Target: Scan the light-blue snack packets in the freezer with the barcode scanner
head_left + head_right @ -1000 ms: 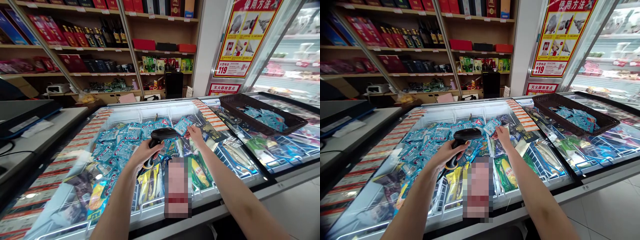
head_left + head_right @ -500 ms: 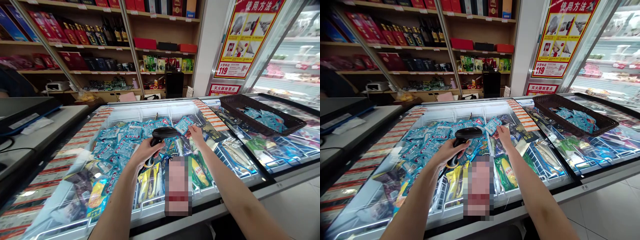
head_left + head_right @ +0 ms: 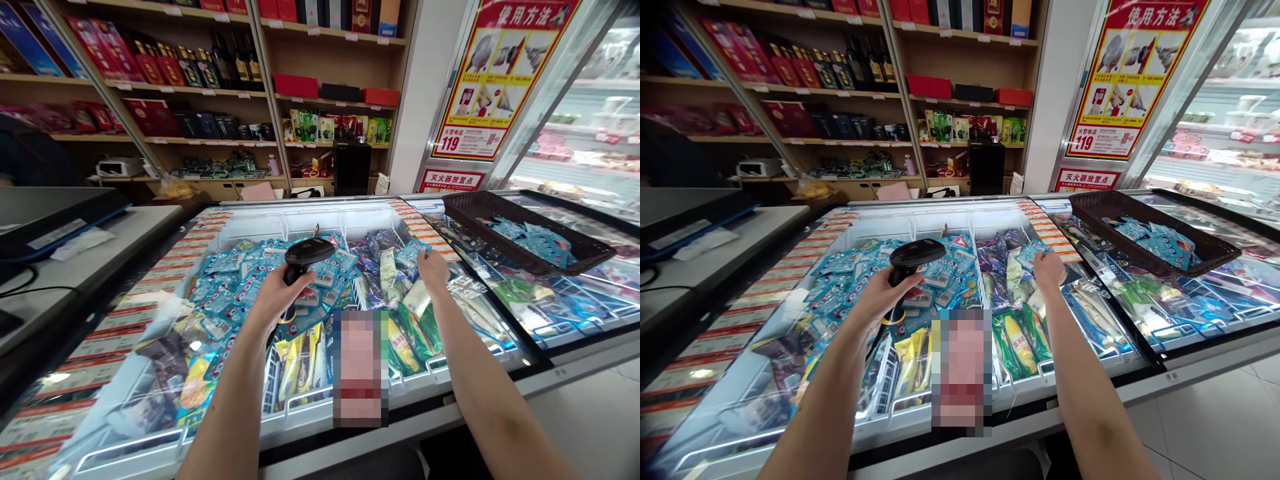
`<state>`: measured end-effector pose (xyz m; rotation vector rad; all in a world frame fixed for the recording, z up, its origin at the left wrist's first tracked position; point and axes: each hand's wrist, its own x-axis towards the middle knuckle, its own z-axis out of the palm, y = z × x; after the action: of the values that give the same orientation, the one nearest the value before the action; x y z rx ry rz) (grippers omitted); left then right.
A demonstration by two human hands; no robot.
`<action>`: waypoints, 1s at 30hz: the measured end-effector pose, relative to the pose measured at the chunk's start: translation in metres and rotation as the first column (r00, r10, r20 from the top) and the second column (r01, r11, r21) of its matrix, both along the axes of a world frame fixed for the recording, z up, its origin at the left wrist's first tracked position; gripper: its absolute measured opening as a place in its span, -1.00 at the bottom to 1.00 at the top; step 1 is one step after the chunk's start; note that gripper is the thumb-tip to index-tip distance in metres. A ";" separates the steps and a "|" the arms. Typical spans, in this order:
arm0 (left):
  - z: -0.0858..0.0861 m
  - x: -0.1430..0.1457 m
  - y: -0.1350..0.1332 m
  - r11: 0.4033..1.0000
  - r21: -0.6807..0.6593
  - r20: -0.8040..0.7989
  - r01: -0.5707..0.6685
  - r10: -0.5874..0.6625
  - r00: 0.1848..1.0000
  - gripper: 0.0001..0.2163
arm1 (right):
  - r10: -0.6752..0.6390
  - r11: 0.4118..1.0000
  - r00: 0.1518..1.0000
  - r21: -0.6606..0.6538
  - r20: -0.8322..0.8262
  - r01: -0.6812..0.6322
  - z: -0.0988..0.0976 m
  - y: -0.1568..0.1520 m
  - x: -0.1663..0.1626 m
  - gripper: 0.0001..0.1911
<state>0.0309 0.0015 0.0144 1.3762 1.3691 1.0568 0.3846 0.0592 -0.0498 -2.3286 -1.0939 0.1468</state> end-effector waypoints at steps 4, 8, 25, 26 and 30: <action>-0.006 -0.006 0.005 0.998 0.043 -0.002 -0.055 0.055 0.998 -0.57 | -0.042 0.997 0.994 0.063 0.103 0.035 -0.004 -0.002 -0.001 -0.40; -0.009 -0.008 0.008 0.996 0.040 0.012 -0.077 0.077 0.997 -0.62 | 0.244 0.935 0.922 0.178 0.299 -0.305 -0.008 0.002 -0.033 -0.45; -0.012 -0.010 0.009 0.996 0.062 0.047 -0.065 0.062 0.997 -0.65 | 0.951 0.299 0.284 -0.139 0.117 -0.944 0.004 0.045 -0.118 -0.40; -0.012 -0.010 0.009 0.996 0.063 0.065 -0.064 0.060 0.996 -0.65 | 0.951 0.303 0.288 -0.157 0.112 -0.940 0.007 0.046 -0.117 -0.41; -0.010 -0.011 0.008 0.997 0.056 0.090 -0.056 0.051 0.995 -0.66 | 0.910 0.414 0.401 -0.199 0.105 -0.888 0.018 0.041 -0.108 -0.30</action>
<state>0.0196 0.0094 0.0040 1.3252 1.3253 1.1878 0.2767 0.1002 -0.0315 -1.5418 -2.4390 0.3886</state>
